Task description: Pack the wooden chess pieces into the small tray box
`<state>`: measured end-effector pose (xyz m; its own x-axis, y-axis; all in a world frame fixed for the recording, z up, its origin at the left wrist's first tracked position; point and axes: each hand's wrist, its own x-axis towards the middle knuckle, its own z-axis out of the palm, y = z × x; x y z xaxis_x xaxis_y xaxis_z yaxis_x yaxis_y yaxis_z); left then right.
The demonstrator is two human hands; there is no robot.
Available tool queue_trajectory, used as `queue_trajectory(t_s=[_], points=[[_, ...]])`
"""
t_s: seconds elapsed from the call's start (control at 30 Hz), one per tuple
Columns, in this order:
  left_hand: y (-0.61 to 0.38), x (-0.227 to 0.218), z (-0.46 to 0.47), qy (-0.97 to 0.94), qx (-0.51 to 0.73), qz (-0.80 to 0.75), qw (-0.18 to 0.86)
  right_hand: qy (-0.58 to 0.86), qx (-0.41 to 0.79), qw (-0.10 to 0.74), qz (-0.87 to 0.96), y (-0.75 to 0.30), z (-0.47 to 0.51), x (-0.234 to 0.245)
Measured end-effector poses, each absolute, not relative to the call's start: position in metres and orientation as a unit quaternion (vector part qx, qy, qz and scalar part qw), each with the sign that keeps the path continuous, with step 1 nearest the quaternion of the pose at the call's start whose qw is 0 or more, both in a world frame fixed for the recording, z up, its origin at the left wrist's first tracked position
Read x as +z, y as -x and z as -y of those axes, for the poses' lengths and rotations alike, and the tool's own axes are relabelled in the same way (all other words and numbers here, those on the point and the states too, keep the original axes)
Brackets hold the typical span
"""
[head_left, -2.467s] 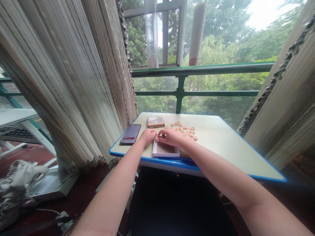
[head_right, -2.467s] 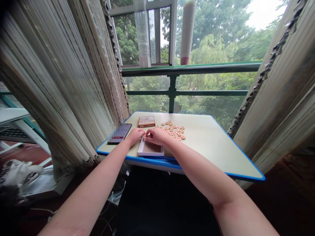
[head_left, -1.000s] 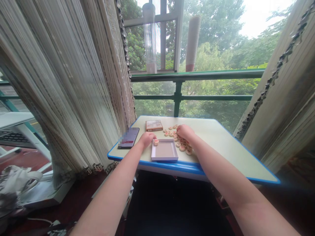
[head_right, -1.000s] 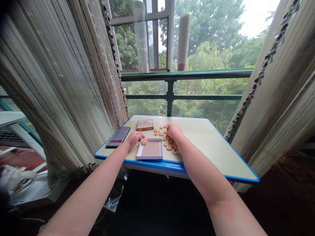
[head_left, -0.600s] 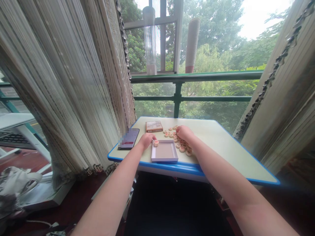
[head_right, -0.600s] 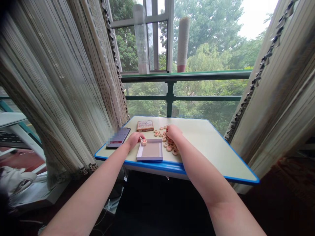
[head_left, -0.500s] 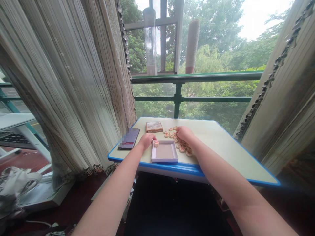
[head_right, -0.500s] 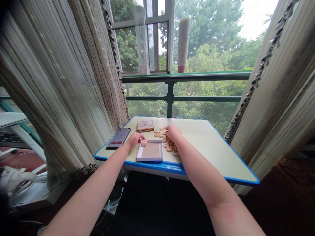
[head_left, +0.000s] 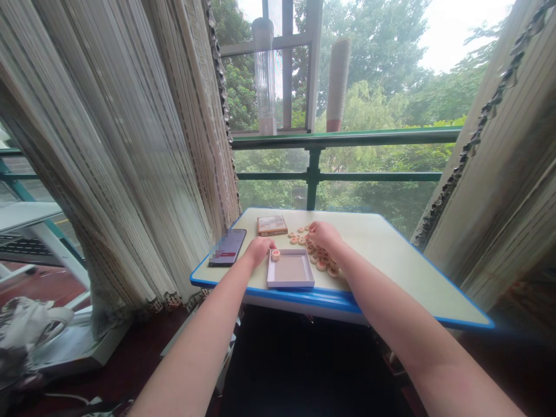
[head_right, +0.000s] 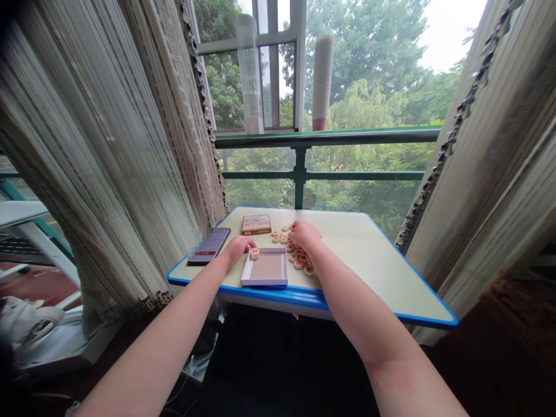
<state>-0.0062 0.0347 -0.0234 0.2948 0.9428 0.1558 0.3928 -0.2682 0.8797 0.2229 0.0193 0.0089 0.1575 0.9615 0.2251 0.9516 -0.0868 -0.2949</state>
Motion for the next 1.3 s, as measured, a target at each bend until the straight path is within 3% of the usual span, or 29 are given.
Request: queue_trajectory(t_s=[0.57,0.8,1.07,1.3], points=[[0.006,-0.023,-0.037,-0.723,0.347,-0.474,0.363,0.637,0.01,0.192,0.747,-0.204,-0.01,0.013],[0.006,-0.025,-0.039,-0.726,0.351,-0.47,0.359,0.619,0.056,0.258,0.74,-0.199,-0.01,0.012],[0.007,-0.026,-0.041,-0.734,0.347,-0.469,0.349,0.602,0.164,0.294,0.724,-0.191,-0.004,0.015],[0.006,-0.022,-0.037,-0.732,0.337,-0.48,0.347,0.588,0.176,0.302,0.729,-0.19,-0.001,0.017]])
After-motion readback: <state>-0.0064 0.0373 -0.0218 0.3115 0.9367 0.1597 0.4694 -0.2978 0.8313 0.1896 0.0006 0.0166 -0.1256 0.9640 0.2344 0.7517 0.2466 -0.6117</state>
